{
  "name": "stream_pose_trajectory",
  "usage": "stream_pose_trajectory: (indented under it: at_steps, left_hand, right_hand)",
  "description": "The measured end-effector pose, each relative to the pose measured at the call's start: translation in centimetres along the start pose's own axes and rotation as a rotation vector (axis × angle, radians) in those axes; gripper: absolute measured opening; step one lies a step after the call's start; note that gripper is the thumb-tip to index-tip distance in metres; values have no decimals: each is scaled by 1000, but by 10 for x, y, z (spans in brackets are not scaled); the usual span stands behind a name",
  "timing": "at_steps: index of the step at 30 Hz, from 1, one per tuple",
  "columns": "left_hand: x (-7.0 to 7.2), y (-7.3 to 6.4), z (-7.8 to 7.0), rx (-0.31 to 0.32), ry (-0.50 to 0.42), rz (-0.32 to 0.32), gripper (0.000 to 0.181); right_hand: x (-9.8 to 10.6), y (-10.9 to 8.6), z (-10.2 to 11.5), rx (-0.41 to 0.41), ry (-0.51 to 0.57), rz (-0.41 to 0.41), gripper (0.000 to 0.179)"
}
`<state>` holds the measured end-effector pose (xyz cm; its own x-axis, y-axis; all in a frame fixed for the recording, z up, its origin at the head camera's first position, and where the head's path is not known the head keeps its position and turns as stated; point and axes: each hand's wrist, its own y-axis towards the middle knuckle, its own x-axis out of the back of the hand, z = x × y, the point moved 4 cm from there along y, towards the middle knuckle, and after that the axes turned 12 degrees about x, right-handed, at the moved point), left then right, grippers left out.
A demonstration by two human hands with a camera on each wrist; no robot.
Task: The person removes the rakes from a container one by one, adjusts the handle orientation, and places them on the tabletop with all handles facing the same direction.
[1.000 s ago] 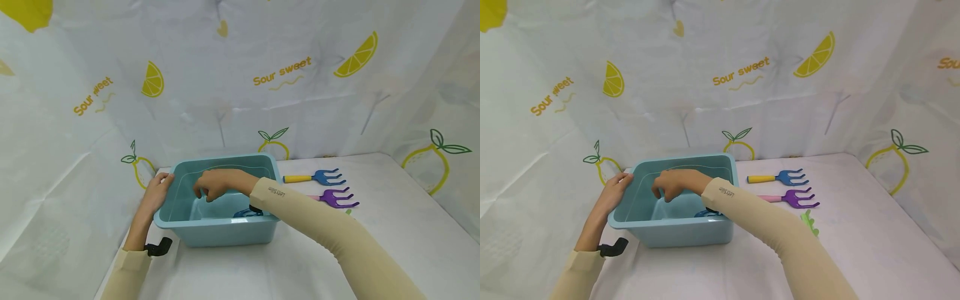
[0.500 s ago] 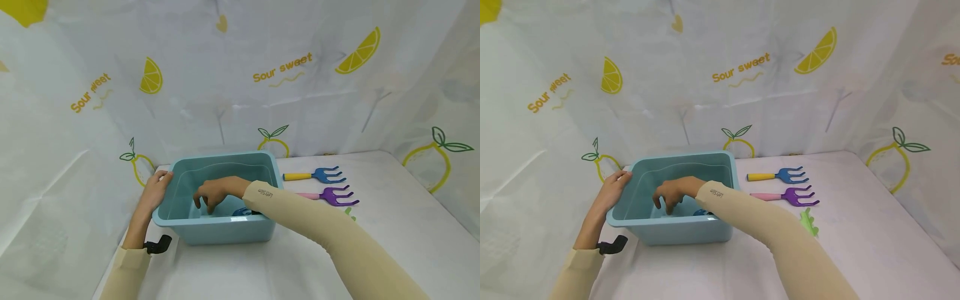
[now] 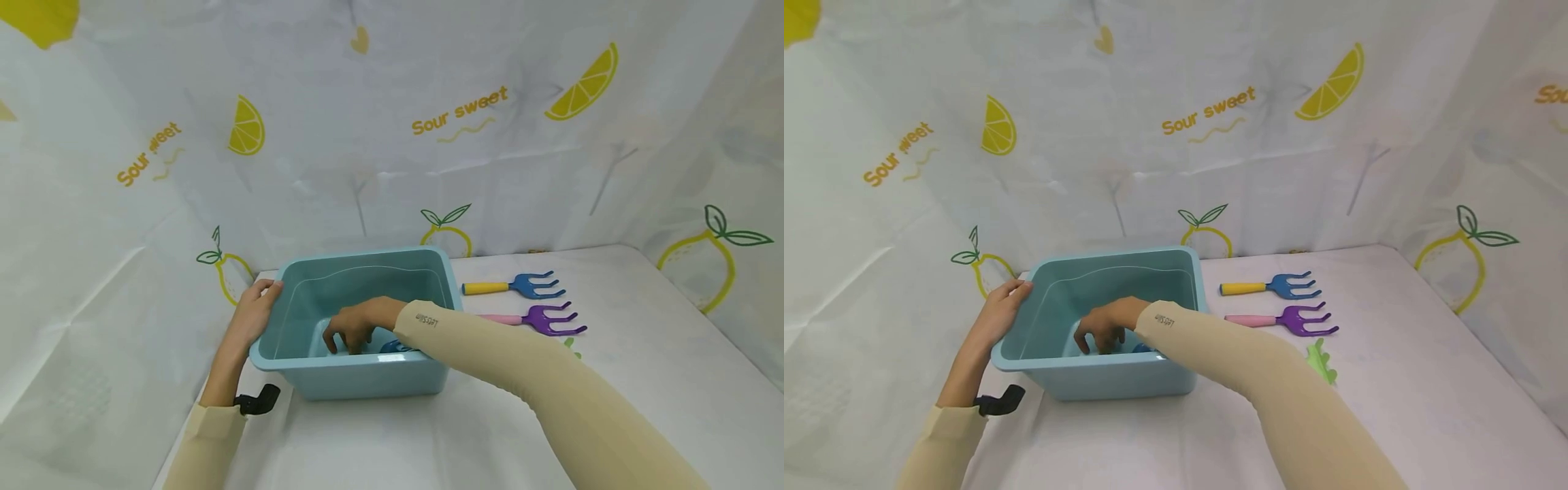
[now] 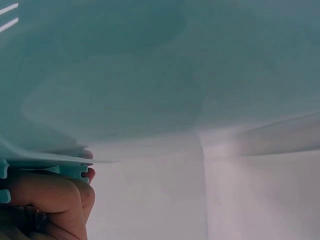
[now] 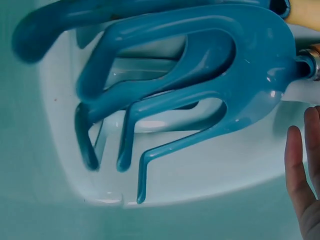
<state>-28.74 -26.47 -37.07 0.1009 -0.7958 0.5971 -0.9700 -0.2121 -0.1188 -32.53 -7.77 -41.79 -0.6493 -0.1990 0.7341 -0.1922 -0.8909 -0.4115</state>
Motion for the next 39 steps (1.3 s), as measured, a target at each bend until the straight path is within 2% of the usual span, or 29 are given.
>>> stream_pose_trajectory:
  at_steps: [12,16,24,33,39]
  left_hand:
    - [-2,1,3,18,4,7,59]
    - [-1,2,3,14,5,0,59]
    - [0,1,2,14,7,4,59]
    - [0,2,1,-1,7,3,57]
    - [1,2,0,0,3,5,56]
  right_hand:
    - [-8,1,-4,-43,-38,37,42]
    - [-8,0,-5,-79,-50,51,41]
    - [-8,0,-2,-83,-44,52,38]
    - [-3,-5,-1,-146,-202,-14,53]
    - [-3,-7,-3,-170,-235,-36,62]
